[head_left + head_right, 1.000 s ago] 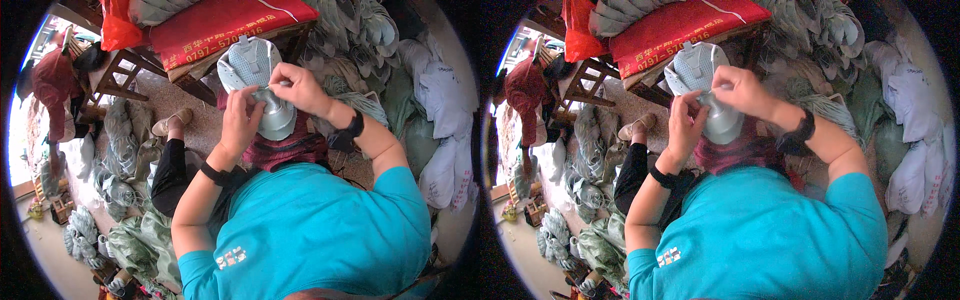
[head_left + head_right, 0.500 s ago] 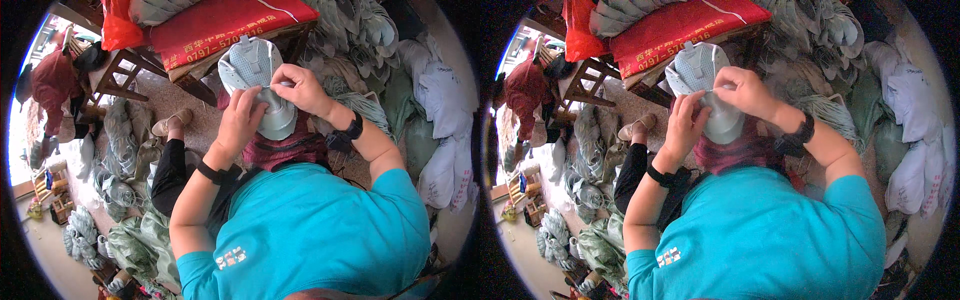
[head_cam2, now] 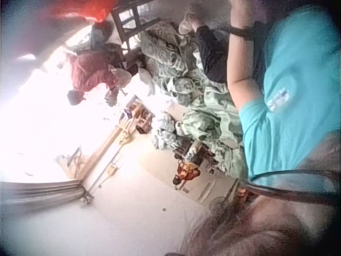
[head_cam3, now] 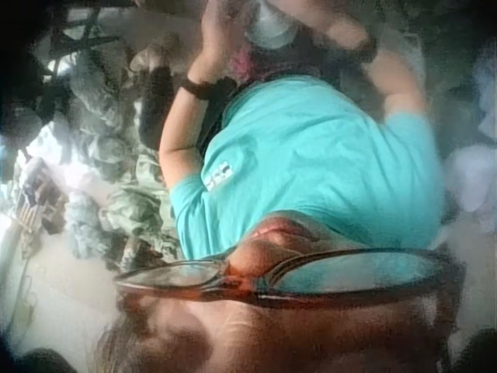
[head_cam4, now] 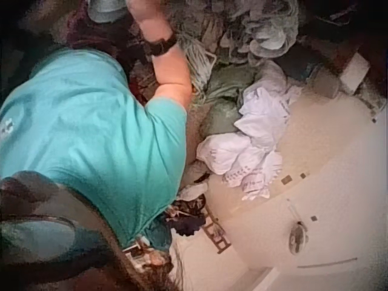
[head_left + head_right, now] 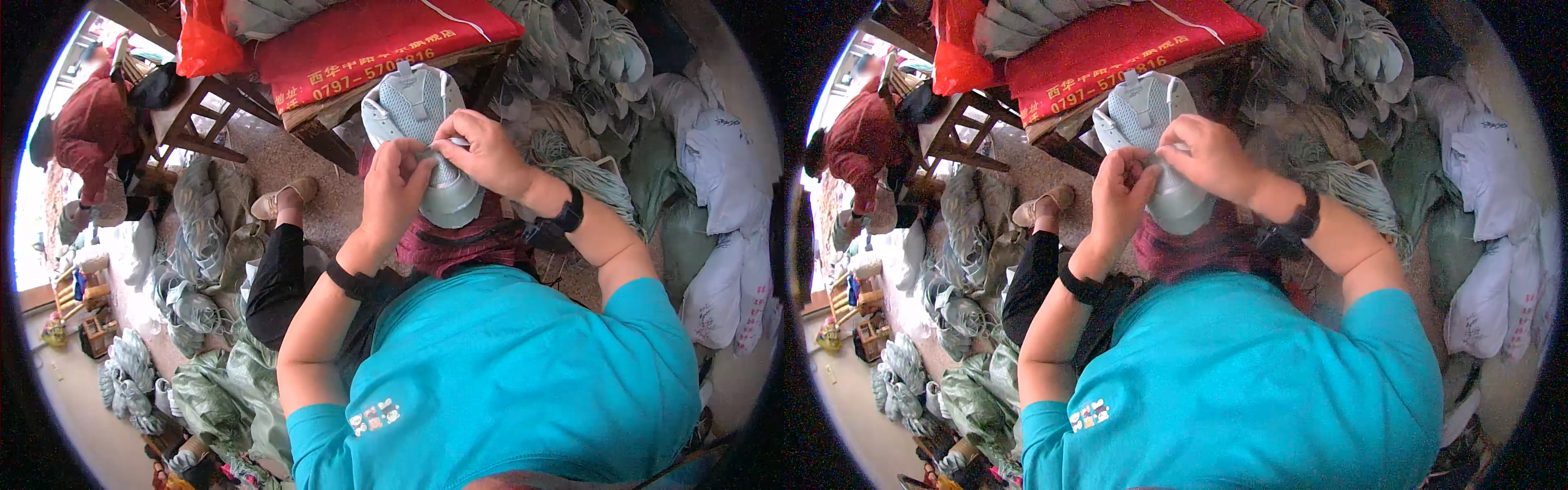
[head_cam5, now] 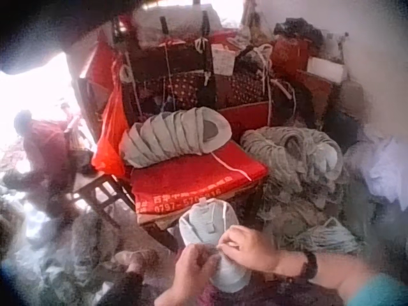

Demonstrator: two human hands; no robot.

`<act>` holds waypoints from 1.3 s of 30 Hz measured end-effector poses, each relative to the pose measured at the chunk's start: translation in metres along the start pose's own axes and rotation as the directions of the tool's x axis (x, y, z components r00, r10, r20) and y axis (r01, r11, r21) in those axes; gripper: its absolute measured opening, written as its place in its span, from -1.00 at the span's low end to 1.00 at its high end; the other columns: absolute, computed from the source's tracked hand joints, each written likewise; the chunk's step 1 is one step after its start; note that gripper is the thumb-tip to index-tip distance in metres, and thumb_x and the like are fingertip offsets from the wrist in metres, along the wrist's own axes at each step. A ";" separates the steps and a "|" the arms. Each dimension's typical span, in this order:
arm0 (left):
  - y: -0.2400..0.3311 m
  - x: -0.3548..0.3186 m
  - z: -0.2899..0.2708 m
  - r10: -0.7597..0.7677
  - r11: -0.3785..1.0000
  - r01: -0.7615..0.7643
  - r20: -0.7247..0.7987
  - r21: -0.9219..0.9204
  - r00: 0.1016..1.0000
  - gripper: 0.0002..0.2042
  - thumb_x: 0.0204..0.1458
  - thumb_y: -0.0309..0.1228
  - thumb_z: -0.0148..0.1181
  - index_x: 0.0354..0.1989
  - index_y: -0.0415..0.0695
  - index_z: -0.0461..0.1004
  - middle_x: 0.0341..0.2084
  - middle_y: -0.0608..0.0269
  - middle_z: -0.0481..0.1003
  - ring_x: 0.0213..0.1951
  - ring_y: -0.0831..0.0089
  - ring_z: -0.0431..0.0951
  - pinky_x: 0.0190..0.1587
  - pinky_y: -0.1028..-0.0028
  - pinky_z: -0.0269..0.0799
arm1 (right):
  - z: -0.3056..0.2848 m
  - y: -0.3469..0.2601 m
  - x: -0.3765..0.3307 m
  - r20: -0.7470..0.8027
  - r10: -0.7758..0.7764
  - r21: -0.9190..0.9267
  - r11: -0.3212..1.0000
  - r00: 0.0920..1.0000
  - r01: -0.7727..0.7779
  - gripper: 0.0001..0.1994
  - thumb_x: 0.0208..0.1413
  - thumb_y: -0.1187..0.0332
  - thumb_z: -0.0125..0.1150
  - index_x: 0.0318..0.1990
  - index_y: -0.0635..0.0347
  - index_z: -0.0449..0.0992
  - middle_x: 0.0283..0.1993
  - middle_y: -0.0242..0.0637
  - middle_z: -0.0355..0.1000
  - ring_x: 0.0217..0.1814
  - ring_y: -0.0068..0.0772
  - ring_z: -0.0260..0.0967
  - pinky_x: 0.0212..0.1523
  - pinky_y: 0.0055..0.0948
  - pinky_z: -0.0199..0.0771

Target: The person sits on the floor and laces a white sneaker held in their lap. They thread the laces through the eyelets, pull them tight, and adjust the fit repeatedly. The person works on a single shoe throughout the clip.

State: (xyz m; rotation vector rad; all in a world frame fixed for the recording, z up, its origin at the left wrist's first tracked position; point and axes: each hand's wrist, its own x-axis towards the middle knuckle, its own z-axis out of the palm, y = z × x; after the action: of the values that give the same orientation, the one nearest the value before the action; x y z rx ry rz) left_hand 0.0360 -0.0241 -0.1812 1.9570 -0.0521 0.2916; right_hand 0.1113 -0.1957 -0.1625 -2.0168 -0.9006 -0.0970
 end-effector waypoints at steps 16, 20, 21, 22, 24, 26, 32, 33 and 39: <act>-0.007 0.014 -0.043 0.488 0.654 -0.463 0.135 0.598 0.862 -0.86 -0.09 -0.50 0.12 -0.30 -0.11 0.43 -0.44 0.14 0.30 -0.35 0.18 0.40 -0.34 0.25 0.35 | -0.010 -0.002 0.012 0.221 0.109 0.206 0.966 0.969 -0.156 -0.87 0.15 0.37 0.17 -0.25 0.25 0.46 -0.34 -0.35 0.41 -0.29 -0.54 0.35 -0.27 -0.50 0.39; -0.051 -0.005 -0.133 0.437 0.478 -0.066 -0.172 0.876 0.883 -0.75 -0.14 -0.54 0.13 -0.21 -0.14 0.40 -0.26 0.11 0.35 -0.13 0.11 0.34 -0.04 0.22 0.29 | -0.022 0.012 -0.004 0.281 0.266 0.245 0.909 0.922 -0.338 -0.86 0.17 0.40 0.19 -0.19 0.22 0.40 -0.36 -0.53 0.34 -0.31 -0.77 0.24 -0.30 -0.64 0.33; -0.058 -0.013 -0.162 0.400 0.606 -0.018 -0.285 0.796 0.871 -0.76 -0.07 -0.52 0.11 -0.17 -0.18 0.38 -0.24 0.07 0.34 -0.11 0.11 0.34 -0.05 0.26 0.28 | -0.026 0.015 -0.011 0.292 0.313 0.294 0.870 0.904 -0.396 -0.85 0.16 0.42 0.19 -0.18 0.22 0.37 -0.35 -0.53 0.33 -0.31 -0.77 0.22 -0.29 -0.68 0.30; -0.090 -0.030 -0.206 0.316 0.683 0.117 -0.436 0.721 0.842 -0.81 0.03 -0.47 0.09 -0.18 -0.23 0.38 -0.27 0.05 0.36 -0.17 0.14 0.38 -0.08 0.28 0.29 | -0.029 0.015 -0.014 0.300 0.336 0.260 0.872 0.893 -0.415 -0.86 0.16 0.42 0.18 -0.20 0.23 0.37 -0.35 -0.54 0.32 -0.32 -0.77 0.22 -0.30 -0.67 0.30; -0.131 -0.066 -0.277 -0.023 0.847 0.425 -0.775 0.321 0.631 -0.87 0.07 -0.46 0.04 -0.31 -0.28 0.45 -0.44 0.10 0.45 -0.39 0.27 0.44 -0.26 0.32 0.37 | -0.037 0.017 -0.020 0.305 0.401 0.177 0.867 0.864 -0.465 -0.88 0.17 0.42 0.16 -0.23 0.24 0.39 -0.35 -0.56 0.31 -0.32 -0.77 0.21 -0.30 -0.66 0.29; -0.185 -0.136 -0.369 -0.332 0.730 0.652 -0.728 0.204 0.600 -0.84 0.10 -0.44 0.02 -0.24 -0.24 0.46 -0.43 0.16 0.45 -0.39 0.31 0.45 -0.31 0.35 0.38 | -0.047 0.013 -0.018 0.399 0.405 0.104 0.871 0.823 -0.479 -0.87 0.14 0.40 0.17 -0.26 0.25 0.40 -0.35 -0.49 0.32 -0.31 -0.67 0.25 -0.28 -0.57 0.30; -0.252 -0.278 -0.483 -0.620 0.784 0.356 -0.659 -0.508 0.425 -0.72 0.18 -0.34 -0.05 0.05 -0.06 0.36 -0.45 0.37 0.40 -0.50 0.47 0.37 -0.51 0.47 0.29 | -0.058 0.085 -0.041 0.439 0.153 -0.337 0.942 0.885 0.004 -0.84 0.01 0.37 0.17 -0.30 0.28 0.46 -0.30 -0.11 0.35 -0.16 -0.21 0.36 -0.17 -0.30 0.33; -0.264 -0.235 -0.437 -0.716 0.679 0.239 -0.554 -0.694 0.425 -0.72 0.16 -0.35 -0.03 0.03 -0.08 0.38 -0.45 0.39 0.40 -0.52 0.47 0.34 -0.51 0.50 0.26 | -0.063 0.092 -0.049 0.411 0.223 -0.527 0.850 0.884 0.031 -0.85 0.01 0.39 0.15 -0.29 0.28 0.47 -0.30 -0.11 0.37 -0.19 -0.21 0.38 -0.20 -0.30 0.34; -0.069 -0.036 -0.156 -0.546 0.767 0.344 -0.269 -0.542 0.794 -0.61 0.13 -0.54 0.07 0.15 -0.34 0.31 -0.42 0.37 0.44 -0.50 0.65 0.37 -0.45 0.65 0.27 | -0.078 0.179 -0.083 0.224 0.890 0.210 0.353 0.397 -0.912 -0.76 0.11 0.49 -0.03 -0.07 0.32 0.41 -0.17 -0.02 0.50 -0.39 -0.14 0.46 -0.30 -0.19 0.50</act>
State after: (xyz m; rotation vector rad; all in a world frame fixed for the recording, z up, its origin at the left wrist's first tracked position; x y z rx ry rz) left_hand -0.0156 0.1422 -0.1942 1.3285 0.5852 0.3255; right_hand 0.1836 -0.3604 -0.2742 -1.9416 0.3045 0.7191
